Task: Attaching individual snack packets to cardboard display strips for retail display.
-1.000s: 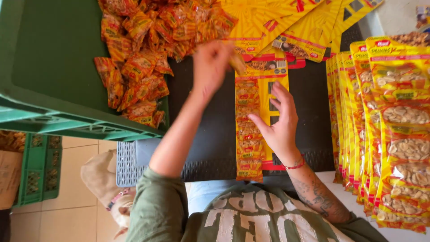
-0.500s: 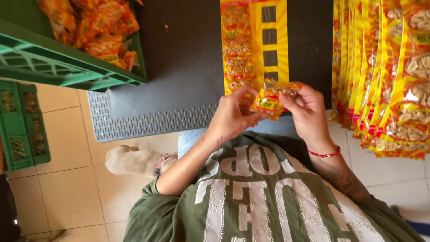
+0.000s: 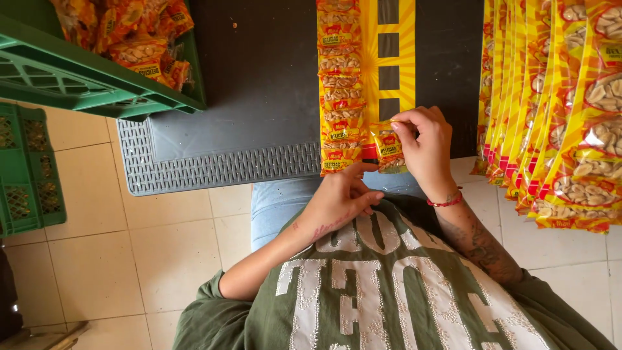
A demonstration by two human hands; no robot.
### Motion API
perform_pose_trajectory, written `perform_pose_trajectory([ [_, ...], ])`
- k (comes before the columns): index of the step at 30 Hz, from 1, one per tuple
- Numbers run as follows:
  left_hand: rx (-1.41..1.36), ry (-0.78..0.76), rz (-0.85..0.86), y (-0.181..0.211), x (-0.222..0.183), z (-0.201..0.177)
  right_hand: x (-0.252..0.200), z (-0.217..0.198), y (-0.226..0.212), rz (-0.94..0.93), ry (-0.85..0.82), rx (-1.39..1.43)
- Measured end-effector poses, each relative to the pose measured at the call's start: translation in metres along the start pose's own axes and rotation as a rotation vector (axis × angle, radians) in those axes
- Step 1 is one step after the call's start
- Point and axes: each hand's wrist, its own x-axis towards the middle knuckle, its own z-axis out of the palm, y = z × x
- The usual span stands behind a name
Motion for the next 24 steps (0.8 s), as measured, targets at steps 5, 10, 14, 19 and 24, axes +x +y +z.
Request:
perform_pose_trajectory([
  [5, 0.183, 0.260, 0.153, 0.029, -0.008, -0.043, -0.001, 0.007, 0.003, -0.131, 0.122, -0.129],
  [10, 0.793, 0.850, 0.600, 0.049, 0.023, -0.135, -0.019, 0.004, -0.036, -0.420, 0.202, -0.231],
  [14, 1.493, 1.288, -0.169, 0.033, 0.077, -0.211, -0.027, 0.003, -0.042, -0.320, 0.003, -0.075],
  [19, 1.505, 1.522, -0.658, 0.040, 0.121, -0.271, -0.021, -0.017, -0.054, -0.287, 0.051, -0.024],
  [24, 1.307, 1.657, -0.426, 0.052, 0.119, -0.292, -0.022, -0.030, -0.052, -0.276, 0.084, 0.025],
])
